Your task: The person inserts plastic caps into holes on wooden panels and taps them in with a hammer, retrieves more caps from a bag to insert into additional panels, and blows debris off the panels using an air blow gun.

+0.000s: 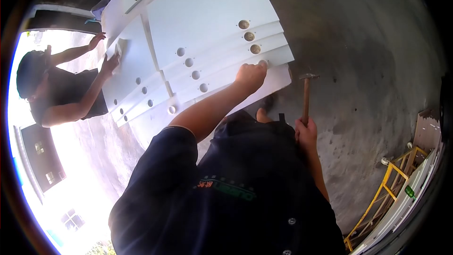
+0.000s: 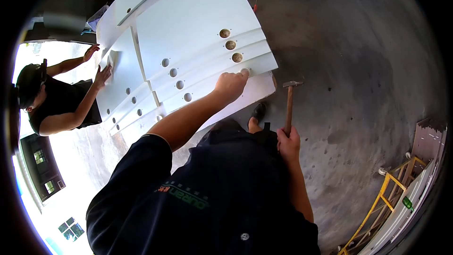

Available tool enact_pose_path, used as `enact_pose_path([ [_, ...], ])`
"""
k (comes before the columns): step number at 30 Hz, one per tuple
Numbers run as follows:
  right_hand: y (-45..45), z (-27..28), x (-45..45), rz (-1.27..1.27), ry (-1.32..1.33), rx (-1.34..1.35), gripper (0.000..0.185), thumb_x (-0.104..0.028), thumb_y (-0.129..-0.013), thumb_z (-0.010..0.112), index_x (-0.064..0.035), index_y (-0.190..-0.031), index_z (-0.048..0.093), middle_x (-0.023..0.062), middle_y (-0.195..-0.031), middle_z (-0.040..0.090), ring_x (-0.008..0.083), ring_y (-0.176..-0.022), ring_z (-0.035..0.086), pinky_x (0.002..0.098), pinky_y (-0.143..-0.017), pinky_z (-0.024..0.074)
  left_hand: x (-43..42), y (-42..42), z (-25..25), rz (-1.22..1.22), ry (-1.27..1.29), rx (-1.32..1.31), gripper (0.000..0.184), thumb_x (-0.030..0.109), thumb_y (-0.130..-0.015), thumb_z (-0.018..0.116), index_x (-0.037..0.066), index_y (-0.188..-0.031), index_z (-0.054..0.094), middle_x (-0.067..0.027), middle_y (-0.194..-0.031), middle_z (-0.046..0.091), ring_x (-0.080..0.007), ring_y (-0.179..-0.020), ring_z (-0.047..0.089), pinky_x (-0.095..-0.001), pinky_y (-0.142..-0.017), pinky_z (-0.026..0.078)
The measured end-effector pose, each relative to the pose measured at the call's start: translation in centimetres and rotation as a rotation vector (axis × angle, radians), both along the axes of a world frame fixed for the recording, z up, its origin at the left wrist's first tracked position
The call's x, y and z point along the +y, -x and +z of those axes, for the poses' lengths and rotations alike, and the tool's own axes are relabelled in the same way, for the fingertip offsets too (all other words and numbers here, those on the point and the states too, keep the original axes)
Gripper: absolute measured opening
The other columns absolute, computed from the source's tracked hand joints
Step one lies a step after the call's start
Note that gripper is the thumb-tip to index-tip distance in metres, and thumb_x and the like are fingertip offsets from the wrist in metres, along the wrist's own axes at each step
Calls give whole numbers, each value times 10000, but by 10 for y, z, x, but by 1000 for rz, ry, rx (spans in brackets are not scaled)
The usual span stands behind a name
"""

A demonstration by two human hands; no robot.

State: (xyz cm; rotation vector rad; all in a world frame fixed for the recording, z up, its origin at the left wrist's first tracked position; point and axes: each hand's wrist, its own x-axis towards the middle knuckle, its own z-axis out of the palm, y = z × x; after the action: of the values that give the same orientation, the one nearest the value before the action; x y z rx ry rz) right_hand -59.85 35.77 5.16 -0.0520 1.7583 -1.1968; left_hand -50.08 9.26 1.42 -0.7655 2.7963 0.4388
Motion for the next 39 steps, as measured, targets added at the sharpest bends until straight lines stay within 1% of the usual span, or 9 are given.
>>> enact_pose_path([
  [5,15,4,-8,55,14,-1,86,-99,-932,560,-62,-898,491,-3,-624,471,89,-437,416,244,-403,331,0,8,-2,60,-34,-55,145,62,-880,507,10,-1013,532,-155,-760,688,-335,-715,692,-434,-610,533],
  [8,19,7,-7,88,17,-14,90,-103,-937,558,-62,-889,494,-5,-625,471,87,-442,418,243,-407,335,-7,15,9,-19,-64,-165,149,72,-897,489,12,-1027,533,-144,-775,690,-326,-731,694,-429,-604,528],
  [14,23,3,-7,125,68,19,93,-106,-943,552,-68,-883,493,-7,-625,467,87,-441,417,243,-403,343,2,0,13,14,-56,-140,327,84,-919,477,23,-1240,478,-112,-794,687,-291,-766,697,-397,-594,523],
  [18,22,2,-8,133,82,14,86,-106,-943,550,-67,-893,491,-4,-625,468,87,-440,416,242,-400,344,18,1,-6,95,31,-168,466,85,-920,476,76,-1379,398,-83,-788,684,-262,-740,693,-380,-577,514],
  [24,12,3,-7,130,39,33,82,-108,-941,553,-63,-906,494,-1,-629,471,87,-451,421,242,-403,345,17,-6,-5,147,-7,-87,494,83,-921,465,85,-1406,367,-86,-781,680,-265,-728,694,-377,-561,515],
  [30,2,9,-11,109,-14,38,77,-95,-937,562,-55,-920,499,5,-632,477,95,-454,422,246,-411,340,5,-8,-24,129,44,40,269,103,-889,501,108,-1150,565,-73,-791,684,-275,-729,691,-395,-580,519],
  [33,2,11,-13,97,-20,30,76,-89,-936,565,-53,-922,500,9,-632,478,98,-452,420,250,-414,336,1,-11,-25,26,65,95,177,111,-874,519,113,-1032,599,-64,-821,686,-276,-730,686,-407,-600,521],
  [37,3,9,-16,63,-7,17,76,-85,-935,566,-53,-923,499,9,-633,479,101,-448,417,253,-416,329,-2,-22,-44,-80,188,341,218,108,-834,544,108,-1043,605,-36,-809,659,-256,-698,669,-398,-594,517],
  [39,3,10,-13,53,-13,15,75,-83,-934,567,-53,-924,498,9,-634,479,102,-448,417,253,-416,327,-3,-23,-48,-93,183,348,237,102,-816,552,104,-1047,606,-31,-788,649,-247,-687,665,-387,-589,517],
])
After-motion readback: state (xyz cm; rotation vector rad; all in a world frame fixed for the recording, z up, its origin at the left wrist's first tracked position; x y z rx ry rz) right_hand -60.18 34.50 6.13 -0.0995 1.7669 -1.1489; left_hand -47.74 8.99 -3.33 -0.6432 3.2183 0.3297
